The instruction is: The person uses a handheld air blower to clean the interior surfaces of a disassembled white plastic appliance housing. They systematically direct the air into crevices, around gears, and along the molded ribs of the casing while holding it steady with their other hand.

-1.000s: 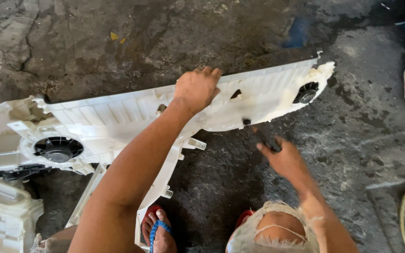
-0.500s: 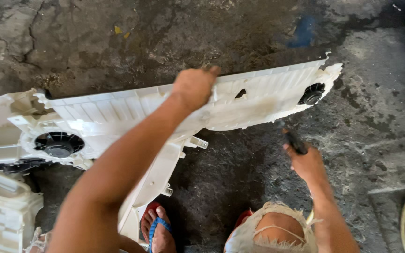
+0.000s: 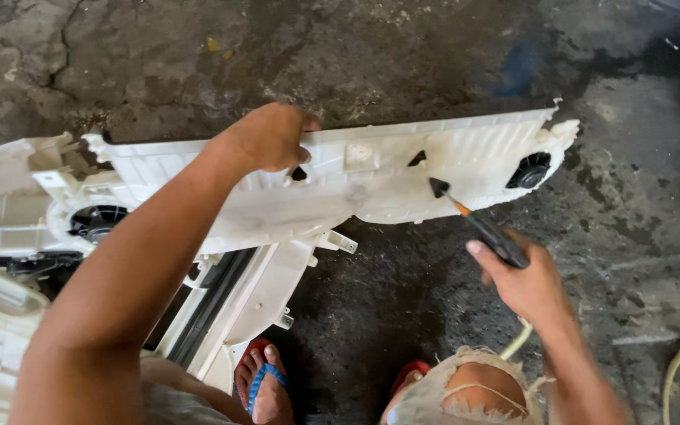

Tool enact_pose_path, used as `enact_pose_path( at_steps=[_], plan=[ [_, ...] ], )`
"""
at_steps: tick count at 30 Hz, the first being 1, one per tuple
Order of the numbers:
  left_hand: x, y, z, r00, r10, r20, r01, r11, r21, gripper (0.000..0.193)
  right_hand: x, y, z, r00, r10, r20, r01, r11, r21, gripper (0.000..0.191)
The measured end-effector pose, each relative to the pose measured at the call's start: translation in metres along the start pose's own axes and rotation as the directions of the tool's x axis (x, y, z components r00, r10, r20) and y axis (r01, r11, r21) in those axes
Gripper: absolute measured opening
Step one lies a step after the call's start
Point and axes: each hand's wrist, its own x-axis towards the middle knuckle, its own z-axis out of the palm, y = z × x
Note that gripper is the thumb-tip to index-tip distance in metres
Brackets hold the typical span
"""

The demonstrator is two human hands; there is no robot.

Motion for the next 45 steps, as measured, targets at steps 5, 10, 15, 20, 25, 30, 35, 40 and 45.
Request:
enact_pose_path(
  at_steps=[5, 10, 15, 20, 25, 30, 35, 40, 45],
  plan=[
    [0.001, -0.015, 0.020, 0.987, 0.082, -0.136, -0.072, 0.994, 0.078, 0.042, -0.008, -0.064, 0.006, 1.000, -0.024, 0.006, 0.025, 0.986, -0.167, 0.043],
    [0.006, -0.020, 0.028, 0.967, 0.131, -0.219, -0.113, 0.989, 0.093, 0.040, -0.016, -0.126, 0.008, 0.983, -0.134, 0.126, 0.172, 0.916, -0.364, 0.043],
    [0.006, -0.022, 0.027, 0.956, 0.199, -0.216, -0.180, 0.978, 0.108, 0.039, -0.032, -0.188, 0.008, 0.978, -0.148, 0.144, 0.203, 0.815, -0.543, 0.042],
    [0.007, -0.022, 0.026, 0.964, 0.169, -0.204, -0.156, 0.985, 0.081, 0.046, -0.049, -0.240, 0.016, 0.988, -0.055, 0.141, 0.134, 0.744, -0.654, 0.042],
    [0.007, -0.025, 0.027, 0.950, 0.214, -0.227, -0.199, 0.976, 0.084, 0.051, -0.055, -0.257, 0.023, 0.994, -0.083, 0.073, 0.110, 0.740, -0.663, 0.043],
    [0.006, -0.029, 0.037, 0.925, 0.272, -0.265, -0.225, 0.955, 0.194, 0.032, -0.060, -0.249, 0.037, 0.960, -0.246, 0.134, 0.279, 0.811, -0.514, 0.044],
    [0.006, -0.039, 0.056, 0.801, 0.369, -0.472, -0.207, 0.910, 0.359, 0.038, -0.076, -0.265, 0.049, 0.891, -0.432, 0.138, 0.436, 0.732, -0.523, 0.046],
    [0.015, -0.044, 0.072, 0.732, 0.414, -0.541, -0.201, 0.890, 0.409, 0.035, -0.086, -0.316, 0.081, 0.936, -0.311, 0.167, 0.342, 0.683, -0.646, 0.047],
    [0.033, -0.050, 0.084, 0.586, 0.410, -0.700, -0.578, 0.816, -0.006, 0.025, -0.074, -0.362, 0.121, 0.875, -0.419, 0.244, 0.470, 0.607, -0.641, 0.047]
  ],
)
